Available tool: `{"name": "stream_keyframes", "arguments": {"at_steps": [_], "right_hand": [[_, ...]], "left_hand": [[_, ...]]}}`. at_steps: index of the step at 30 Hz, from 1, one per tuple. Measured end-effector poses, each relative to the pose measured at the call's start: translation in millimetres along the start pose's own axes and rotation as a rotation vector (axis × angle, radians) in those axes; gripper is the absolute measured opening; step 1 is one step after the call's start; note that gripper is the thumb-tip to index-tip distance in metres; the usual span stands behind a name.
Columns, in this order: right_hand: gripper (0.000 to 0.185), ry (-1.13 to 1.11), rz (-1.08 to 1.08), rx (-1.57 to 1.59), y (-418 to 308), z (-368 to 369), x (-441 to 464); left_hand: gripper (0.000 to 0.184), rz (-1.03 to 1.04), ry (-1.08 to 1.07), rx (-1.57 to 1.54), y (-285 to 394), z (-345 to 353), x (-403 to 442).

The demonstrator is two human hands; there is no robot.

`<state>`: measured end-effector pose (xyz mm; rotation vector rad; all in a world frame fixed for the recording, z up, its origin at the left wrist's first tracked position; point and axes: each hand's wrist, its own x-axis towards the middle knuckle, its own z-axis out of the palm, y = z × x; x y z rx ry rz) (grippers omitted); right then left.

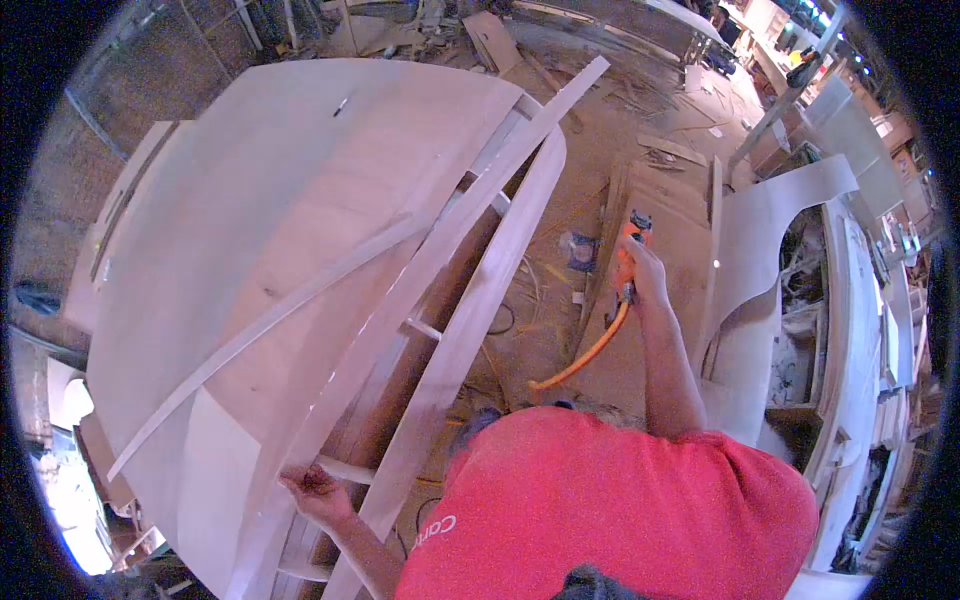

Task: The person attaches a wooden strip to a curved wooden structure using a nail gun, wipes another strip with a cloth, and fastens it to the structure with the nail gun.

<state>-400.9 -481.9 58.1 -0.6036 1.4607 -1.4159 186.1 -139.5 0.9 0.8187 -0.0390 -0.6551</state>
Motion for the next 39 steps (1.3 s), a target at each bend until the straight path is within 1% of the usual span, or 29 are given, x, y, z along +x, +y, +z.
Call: {"name": "stream_keyframes", "arguments": {"at_steps": [1,2,3,4,5,6,7,8,9,10,11,12,14,15,17,19,21,23,24,25,27,29,31,32,33,35,36,38,39], "right_hand": [[0.03,-0.058,-0.01,0.0,-2.6,5.0,13.6],[0.03,-0.051,-0.007,-0.015,-3.8,12.9,27.3],[0.031,0.043,-0.038,-0.079,-8.0,28.4,34.6],[0.031,0.141,-0.061,-0.143,-7.7,37.5,39.4],[0.031,0.147,-0.048,-0.152,-5.8,43.4,47.7],[0.031,0.099,-0.084,-0.092,-5.2,52.0,61.0],[0.031,0.047,-0.12,-0.035,-4.7,59.4,76.7],[0.031,0.042,-0.114,-0.047,-3.3,69.4,94.6],[0.035,0.092,-0.129,-0.066,1.0,80.1,116.0],[0.039,0.138,-0.144,-0.082,1.7,91.5,133.1],[0.039,0.128,-0.136,-0.091,0.6,100.9,151.4],[0.043,0.153,-0.101,-0.058,-1.0,111.4,168.9],[0.05,0.228,-0.004,0.039,-10.3,136.9,185.4],[0.05,0.213,0.009,0.034,-6.9,141.8,203.8],[0.058,0.12,-0.024,0.144,-0.3,151.2,242.2],[0.057,0.089,-0.013,0.103,11.9,155.8,274.5],[0.057,0.072,0.004,0.058,12.0,162.9,297.8],[0.055,0.013,-0.071,-0.116,6.5,174.7,298.9],[0.044,0.011,-0.035,-0.123,12.2,173.9,309.5],[0.044,0.017,-0.032,-0.119,20.7,174.9,323.8],[0.034,-0.037,-0.071,-0.067,36.9,177.5,347.4],[0.031,-0.009,-0.032,-0.061,29.9,185.0,343.0],[0.034,0.015,-0.113,-0.284,28.6,187.5,339.9],[0.046,0.032,-0.079,-0.288,28.7,189.8,337.8],[0.046,0.035,-0.077,-0.282,41.3,189.9,346.0],[0.063,0.165,-0.253,-0.327,76.1,190.6,367.8],[0.063,0.169,-0.256,-0.323,75.3,193.0,362.6],[0.077,0.132,-0.127,-0.218,66.3,204.5,344.4],[0.077,0.131,-0.135,-0.215,59.9,213.4,334.7]], "left_hand": [[0.03,-0.021,0.025,0.001,-5.5,-3.8,13.4],[0.03,-0.04,0.048,0.002,-9.6,-9.0,23.6],[0.03,-0.051,0.06,0.009,-10.8,-8.6,27.3],[0.032,-0.063,0.003,-0.023,-7.1,-7.8,28.2],[0.033,-0.071,-0.057,-0.059,-4.9,-6.3,31.4],[0.033,-0.074,-0.051,-0.056,-7.3,-5.0,36.2],[0.034,0.03,0.046,0.048,-10.2,-6.3,36.5],[0.035,0.082,0.103,0.102,-11.8,-10.0,34.5],[0.035,0.131,0.163,0.158,-13.3,-13.3,32.5],[0.037,0.065,0.154,0.068,-11.3,-19.4,32.4],[0.04,0.003,0.143,-0.024,-11.5,-23.6,32.7],[0.04,0.011,0.155,-0.019,-14.5,-22.9,32.2],[0.042,0.127,0.19,0.123,-16.9,-26.1,28.2],[0.042,0.17,0.208,0.173,-17.2,-35.0,27.1],[0.046,0.053,-0.015,0.12,-10.7,-68.5,26.1],[0.047,0.085,0.018,0.149,-10.4,-82.7,20.7],[0.047,0.142,0.134,0.238,-17.3,-94.1,16.0],[0.048,0.17,0.186,0.34,-19.1,-103.8,14.7],[0.048,0.18,0.194,0.404,-16.4,-106.7,12.3],[0.048,0.191,0.22,0.465,-17.8,-101.2,9.0],[0.049,0.271,0.387,0.683,-32.0,-84.8,-2.8],[0.048,0.27,0.488,0.6,-36.9,-82.9,-8.7],[0.048,0.255,0.521,0.461,-40.2,-83.9,-11.9],[0.048,0.242,0.527,0.404,-40.2,-85.4,-11.4],[0.048,0.233,0.526,0.351,-40.6,-86.3,-11.4],[0.048,0.218,0.523,0.261,-40.6,-91.6,-9.8],[0.048,0.21,0.518,0.213,-40.0,-95.5,-9.5],[0.048,0.191,0.504,0.109,-40.6,-105.3,-7.4],[0.048,0.181,0.497,0.059,-40.1,-109.7,-6.6]]}}
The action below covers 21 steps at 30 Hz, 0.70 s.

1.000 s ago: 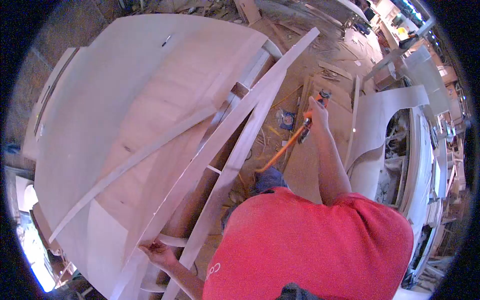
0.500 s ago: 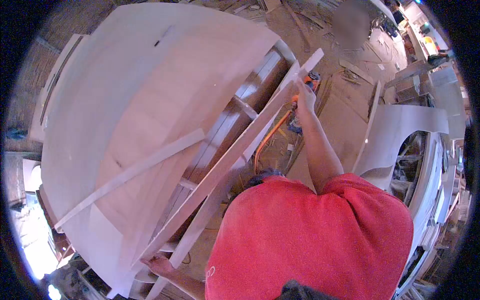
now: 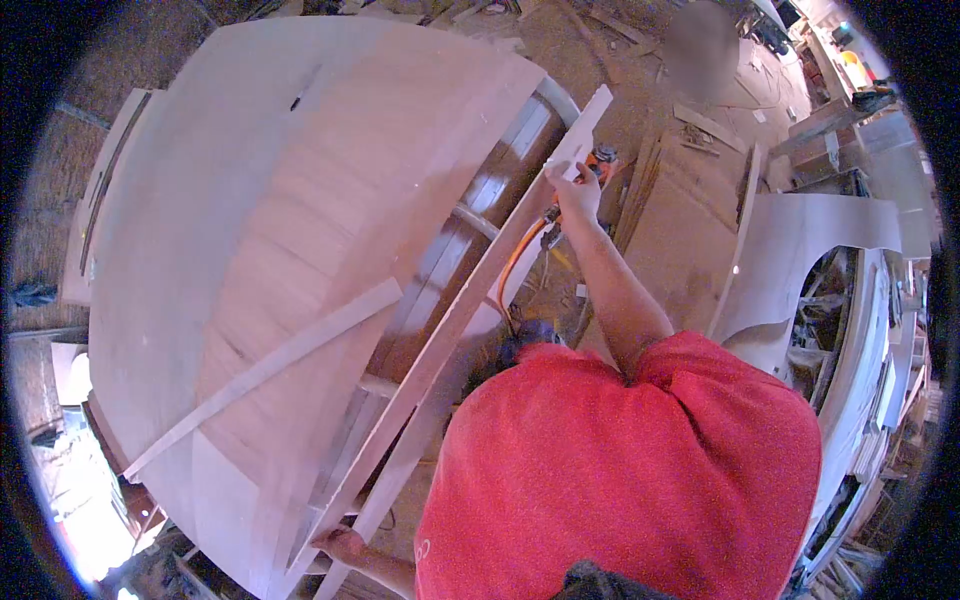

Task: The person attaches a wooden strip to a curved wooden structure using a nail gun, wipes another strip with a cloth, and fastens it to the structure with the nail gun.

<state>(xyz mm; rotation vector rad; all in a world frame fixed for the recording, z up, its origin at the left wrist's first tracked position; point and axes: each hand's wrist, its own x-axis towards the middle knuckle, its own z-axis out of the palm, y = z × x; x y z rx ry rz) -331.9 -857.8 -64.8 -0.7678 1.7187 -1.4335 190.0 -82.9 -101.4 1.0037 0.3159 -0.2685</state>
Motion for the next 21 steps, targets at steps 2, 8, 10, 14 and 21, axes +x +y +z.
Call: {"name": "stream_keyframes", "arguments": {"at_steps": [2,8,10,14,21], "right_hand": [[0.08,-0.07,0.111,0.083,-15.8,10.0,-17.8],[0.079,-0.24,0.078,-0.049,-27.7,46.0,-43.3],[0.077,-0.206,0.036,-0.082,-27.5,54.0,-49.3],[0.07,-0.213,0.042,-0.155,-17.6,61.2,-45.3],[0.063,-0.156,0.048,-0.322,-27.2,72.7,-60.3]], "left_hand": [[0.048,-0.055,-0.021,-0.111,-1.8,-6.5,7.3],[0.048,-0.515,-0.141,-0.812,0.2,-16.7,15.6],[0.047,-0.597,0.04,-0.972,4.1,-21.7,13.5],[0.044,-0.452,0.027,-0.681,1.7,-29.3,24.8],[0.039,-0.149,0.233,-0.08,-14.2,-8.2,10.4]]}}
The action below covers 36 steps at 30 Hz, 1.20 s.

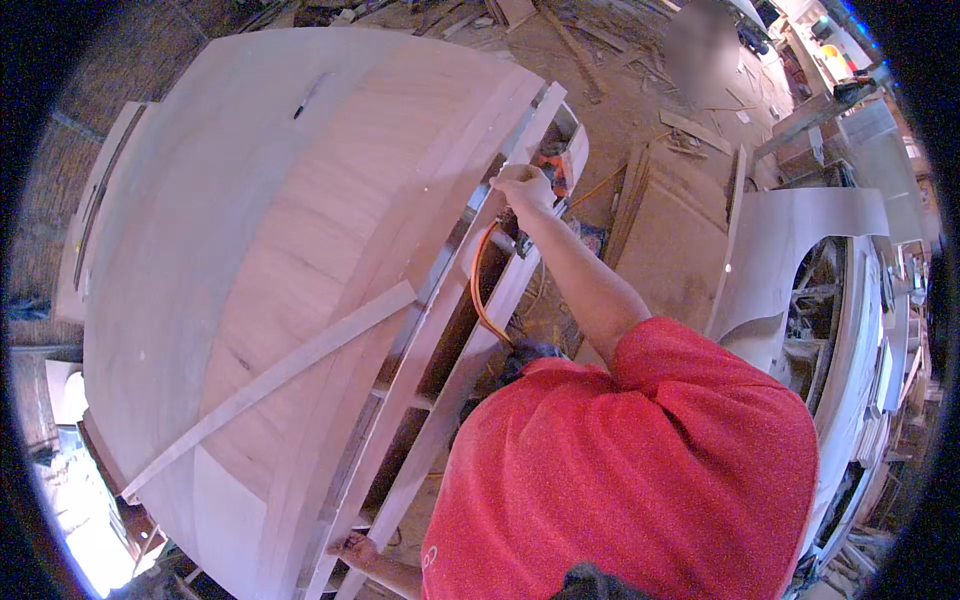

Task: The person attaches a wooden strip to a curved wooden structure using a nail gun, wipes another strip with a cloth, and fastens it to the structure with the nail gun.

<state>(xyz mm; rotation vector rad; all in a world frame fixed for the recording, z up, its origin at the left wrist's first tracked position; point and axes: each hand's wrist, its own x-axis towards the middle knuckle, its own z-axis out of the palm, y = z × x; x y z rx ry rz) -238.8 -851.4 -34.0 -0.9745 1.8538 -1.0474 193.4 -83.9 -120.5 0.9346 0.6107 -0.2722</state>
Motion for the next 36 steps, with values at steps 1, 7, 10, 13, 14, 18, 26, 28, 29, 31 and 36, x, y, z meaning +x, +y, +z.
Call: {"name": "stream_keyframes", "arguments": {"at_steps": [1,7,10,13,14,18,26,28,29,31,36], "right_hand": [[0.063,0.0,-0.002,-0.052,-6.9,-2.2,-6.1],[0.065,0.012,0.027,-0.1,-17.0,2.8,-17.9],[0.063,0.059,-0.033,-0.199,-10.9,7.5,-16.6],[0.062,-0.019,-0.084,-0.124,17.2,19.4,22.0],[0.061,-0.128,-0.079,0.003,33.5,24.1,25.6],[0.051,-0.136,-0.109,-0.072,32.0,19.5,14.2],[0.045,-0.187,-0.149,-0.024,14.9,13.6,-2.2],[0.044,-0.188,-0.152,0.005,31.9,25.0,17.5],[0.044,-0.19,-0.153,0.038,41.6,27.5,22.8],[0.042,-0.197,-0.134,0.041,30.3,25.5,12.5],[0.041,-0.202,-0.211,-0.048,40.8,23.0,24.9]], "left_hand": [[0.039,0.033,-0.071,0.015,0.6,-3.7,2.5],[0.038,0.16,-0.232,0.101,-0.8,-11.0,12.9],[0.038,0.167,-0.232,0.145,-5.6,-11.4,18.1],[0.038,0.166,-0.241,0.202,-7.9,-18.5,24.6],[0.038,0.174,-0.237,0.235,-3.2,-26.7,26.7],[0.039,0.158,-0.259,0.393,3.1,-26.0,40.0],[0.037,-0.426,-0.137,-0.058,25.1,-16.1,58.1],[0.033,-0.312,-0.059,0.204,30.9,-17.5,60.6],[0.032,-0.246,-0.013,0.33,35.3,-16.1,61.1],[0.034,-0.151,-0.009,0.647,39.5,-4.7,54.7],[0.056,-0.075,0.17,0.815,21.7,54.2,-8.6]]}}
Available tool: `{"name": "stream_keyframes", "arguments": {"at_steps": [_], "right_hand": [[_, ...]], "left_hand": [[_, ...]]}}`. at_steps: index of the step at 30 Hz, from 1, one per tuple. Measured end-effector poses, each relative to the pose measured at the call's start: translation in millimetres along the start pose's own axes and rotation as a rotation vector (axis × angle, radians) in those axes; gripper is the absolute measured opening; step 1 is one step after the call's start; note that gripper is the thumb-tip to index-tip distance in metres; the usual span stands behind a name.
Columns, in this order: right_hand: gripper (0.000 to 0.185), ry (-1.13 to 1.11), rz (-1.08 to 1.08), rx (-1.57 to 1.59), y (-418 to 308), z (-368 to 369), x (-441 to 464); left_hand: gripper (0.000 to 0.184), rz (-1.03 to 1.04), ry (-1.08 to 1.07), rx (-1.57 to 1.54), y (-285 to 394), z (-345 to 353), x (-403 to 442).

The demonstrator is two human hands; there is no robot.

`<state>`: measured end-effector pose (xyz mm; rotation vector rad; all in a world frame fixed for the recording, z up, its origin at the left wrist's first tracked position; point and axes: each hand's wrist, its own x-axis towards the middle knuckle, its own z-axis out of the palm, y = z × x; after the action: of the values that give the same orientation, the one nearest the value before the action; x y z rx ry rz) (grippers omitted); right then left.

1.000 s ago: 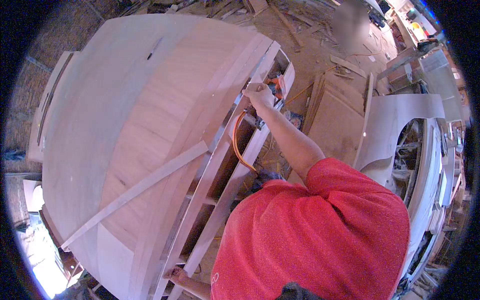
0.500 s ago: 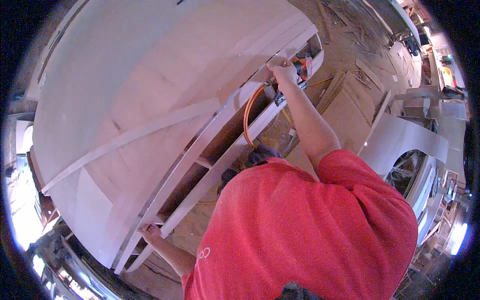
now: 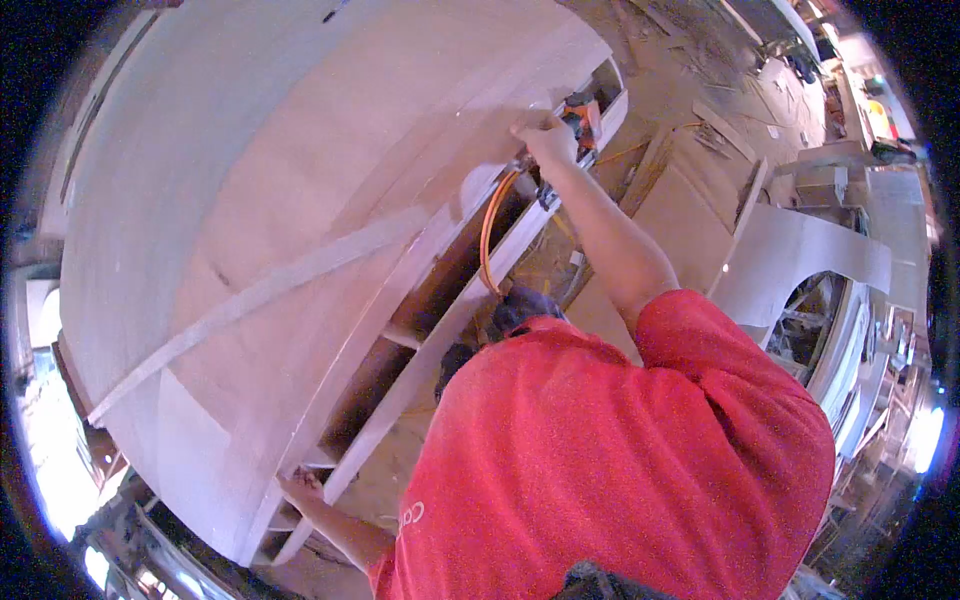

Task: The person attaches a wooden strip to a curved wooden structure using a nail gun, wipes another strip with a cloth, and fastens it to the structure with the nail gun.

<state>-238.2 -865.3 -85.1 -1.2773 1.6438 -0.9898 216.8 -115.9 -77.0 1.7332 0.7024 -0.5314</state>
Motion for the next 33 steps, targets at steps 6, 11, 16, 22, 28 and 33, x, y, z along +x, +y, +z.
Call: {"name": "stream_keyframes", "arguments": {"at_steps": [6,11,16,22,28,33], "right_hand": [[0.063,0.072,-0.015,-0.288,-24.1,-8.2,-16.9],[0.101,-0.028,0.248,-0.318,-62.1,-21.2,-36.3],[0.097,-0.095,0.31,-0.211,-58.2,-21.6,-30.7],[0.077,-0.151,0.357,-0.221,-41.6,-18.8,-19.8],[0.08,-0.18,0.183,-0.206,-21.4,-29.1,-21.3],[0.093,-0.271,0.251,-0.163,-22.4,-41.1,-18.3]], "left_hand": [[0.049,0.038,-0.066,0.45,30.3,51.8,-78.2],[0.015,1.038,-0.289,0.382,-4.3,316.4,-254.5],[0.037,1.609,-0.839,0.636,-28.3,541.9,-437.9],[0.061,1.854,-0.834,0.908,-46.7,690.5,-466.7],[0.068,1.916,-0.84,1.259,-75.7,729.7,-445.6],[0.073,1.825,-0.936,1.278,-67.6,721.8,-436.9]]}}
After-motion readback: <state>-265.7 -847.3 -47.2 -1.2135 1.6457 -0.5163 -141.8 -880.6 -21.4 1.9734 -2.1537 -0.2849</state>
